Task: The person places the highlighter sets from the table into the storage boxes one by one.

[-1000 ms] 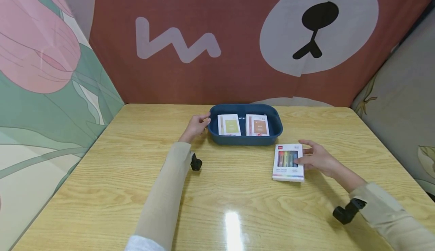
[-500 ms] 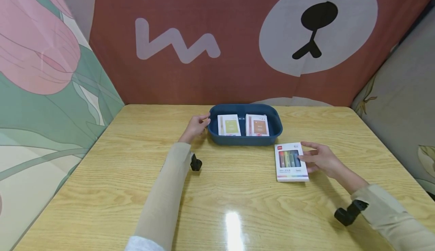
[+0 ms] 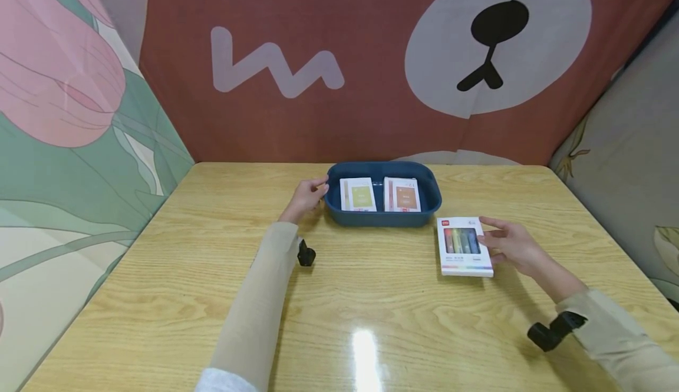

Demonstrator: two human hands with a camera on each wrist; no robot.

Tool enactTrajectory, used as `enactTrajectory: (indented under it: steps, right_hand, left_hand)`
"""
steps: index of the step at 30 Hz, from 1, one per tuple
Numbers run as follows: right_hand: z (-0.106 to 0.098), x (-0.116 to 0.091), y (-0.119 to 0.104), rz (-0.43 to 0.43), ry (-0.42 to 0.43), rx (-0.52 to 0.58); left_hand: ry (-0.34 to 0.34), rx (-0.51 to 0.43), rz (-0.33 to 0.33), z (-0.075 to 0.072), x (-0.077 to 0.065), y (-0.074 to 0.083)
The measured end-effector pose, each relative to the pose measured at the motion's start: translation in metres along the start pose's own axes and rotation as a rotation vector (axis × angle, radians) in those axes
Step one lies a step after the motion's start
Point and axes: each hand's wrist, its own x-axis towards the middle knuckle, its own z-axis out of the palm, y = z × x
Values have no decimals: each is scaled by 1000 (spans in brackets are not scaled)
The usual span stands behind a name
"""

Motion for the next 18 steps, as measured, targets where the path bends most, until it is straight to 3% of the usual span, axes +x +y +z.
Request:
enactTrajectory:
  steps: [12,18]
  right_hand:
    - [-24,-4,-12,-110,45,-43]
    - [-24,0,-23,-135,74,-18]
  left_hand:
    - [-6,-3,-16,0,2,-2]
    - [-13,-13,-24,0,2,-2]
